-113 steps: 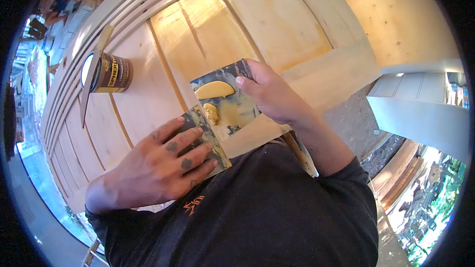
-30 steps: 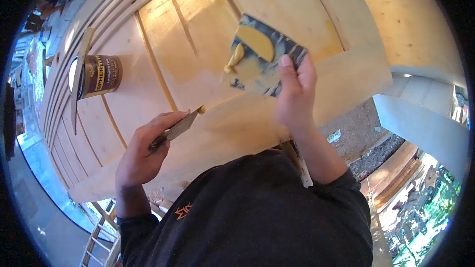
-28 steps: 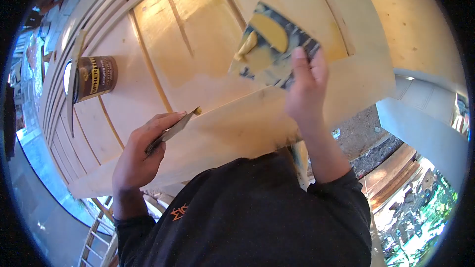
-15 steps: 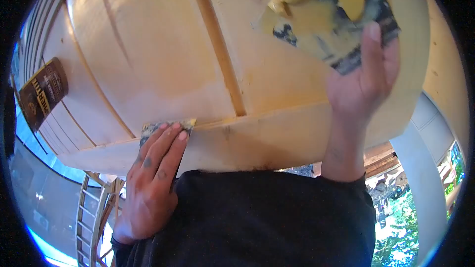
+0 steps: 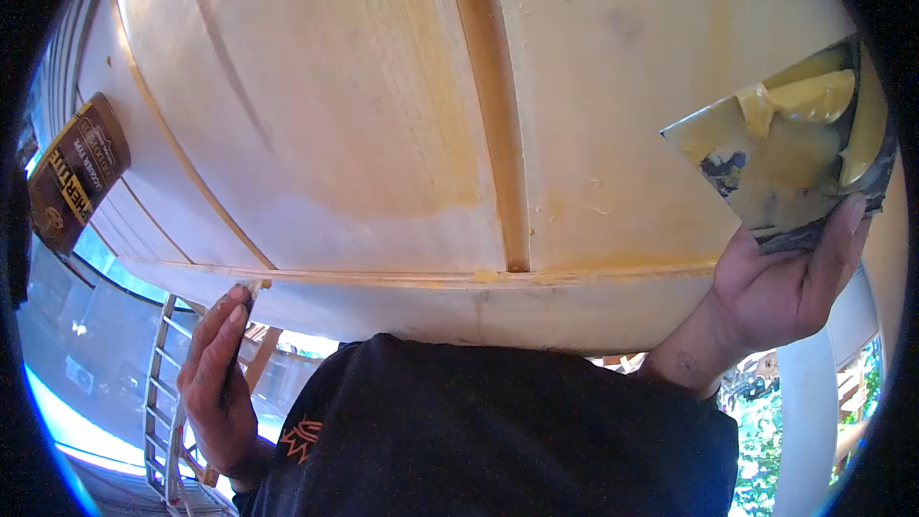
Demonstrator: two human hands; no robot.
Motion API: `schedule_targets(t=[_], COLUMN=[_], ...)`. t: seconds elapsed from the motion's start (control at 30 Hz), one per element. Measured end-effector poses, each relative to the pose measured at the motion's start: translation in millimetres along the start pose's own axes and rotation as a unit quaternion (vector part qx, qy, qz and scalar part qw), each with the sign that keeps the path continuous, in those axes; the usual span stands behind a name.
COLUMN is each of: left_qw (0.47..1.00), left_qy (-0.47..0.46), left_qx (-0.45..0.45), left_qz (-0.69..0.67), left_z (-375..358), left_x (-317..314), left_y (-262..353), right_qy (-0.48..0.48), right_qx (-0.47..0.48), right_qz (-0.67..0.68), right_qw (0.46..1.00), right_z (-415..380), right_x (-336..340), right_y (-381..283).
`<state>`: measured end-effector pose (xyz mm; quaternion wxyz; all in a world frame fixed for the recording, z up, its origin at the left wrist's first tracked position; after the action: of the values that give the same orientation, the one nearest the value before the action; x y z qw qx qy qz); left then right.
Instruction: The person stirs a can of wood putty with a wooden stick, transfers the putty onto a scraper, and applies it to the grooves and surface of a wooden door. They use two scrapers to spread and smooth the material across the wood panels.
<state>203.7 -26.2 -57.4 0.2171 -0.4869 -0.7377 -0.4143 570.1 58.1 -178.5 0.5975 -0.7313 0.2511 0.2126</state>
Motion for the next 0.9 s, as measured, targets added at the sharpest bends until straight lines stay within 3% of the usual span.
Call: schedule_targets(t=[0.23, 0.4, 0.47, 0.5, 0.6, 0.63, 0.7, 0.83, 0.9], left_qw=[0.996, 1.0, 0.998, 0.998, 0.997, 0.997, 0.997, 0.998, 0.997], left_qy=[-0.033, 0.03, 0.061, 0.067, 0.071, 0.07, 0.073, 0.034, 0.004], left_qx=[-0.073, -0.005, 0.008, 0.011, 0.011, 0.005, 0.009, -0.014, -0.038], left_qz=[-0.043, -0.004, 0.014, 0.018, -0.015, -0.016, -0.017, -0.048, -0.06], left_z=[17.0, 8.8, 4.3, 1.9, -5.0, -4.4, -1.5, 6.4, 14.5], left_x=[-21.0, -5.0, 6.4, 11.3, 17.6, 18.3, 16.4, 3.2, -6.4], left_y=[34.3, 10.7, 3.3, 0.2, -12.4, -14.7, -16.6, -5.7, 6.2], right_qy=[0.007, -0.06, 0.12, 0.177, 0.276, 0.256, 0.246, 0.289, 0.273], right_qx=[-0.01, -0.04, 0.069, 0.132, 0.174, 0.19, 0.206, 0.17, 0.198], right_qz=[0.039, 0.098, -0.099, -0.251, -0.34, -0.462, -0.551, -0.336, -0.572], right_qw=[0.999, 0.993, 0.985, 0.942, 0.882, 0.828, 0.77, 0.88, 0.747], right_z=[-4.3, -4.0, -15.9, -19.7, -19.7, -24.9, -26.6, -7.6, -15.9], right_x=[3.7, 2.4, 32.0, 37.2, 43.3, 50.8, 53.5, 18.3, 19.8], right_y=[0.2, 0.6, -14.5, -18.3, -27.8, -34.0, -41.0, -22.8, -26.6])
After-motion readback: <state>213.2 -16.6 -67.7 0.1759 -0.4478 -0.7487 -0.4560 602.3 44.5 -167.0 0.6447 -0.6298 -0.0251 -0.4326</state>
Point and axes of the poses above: each hand's wrist, its own z-axis towards the middle knuckle, its own x-axis out of the back of the hand, y = z × x, the point moved 4 cm from there along z, towards the middle knuckle, and after that the axes turned 6 degrees about -x, right-handed, at the moved point
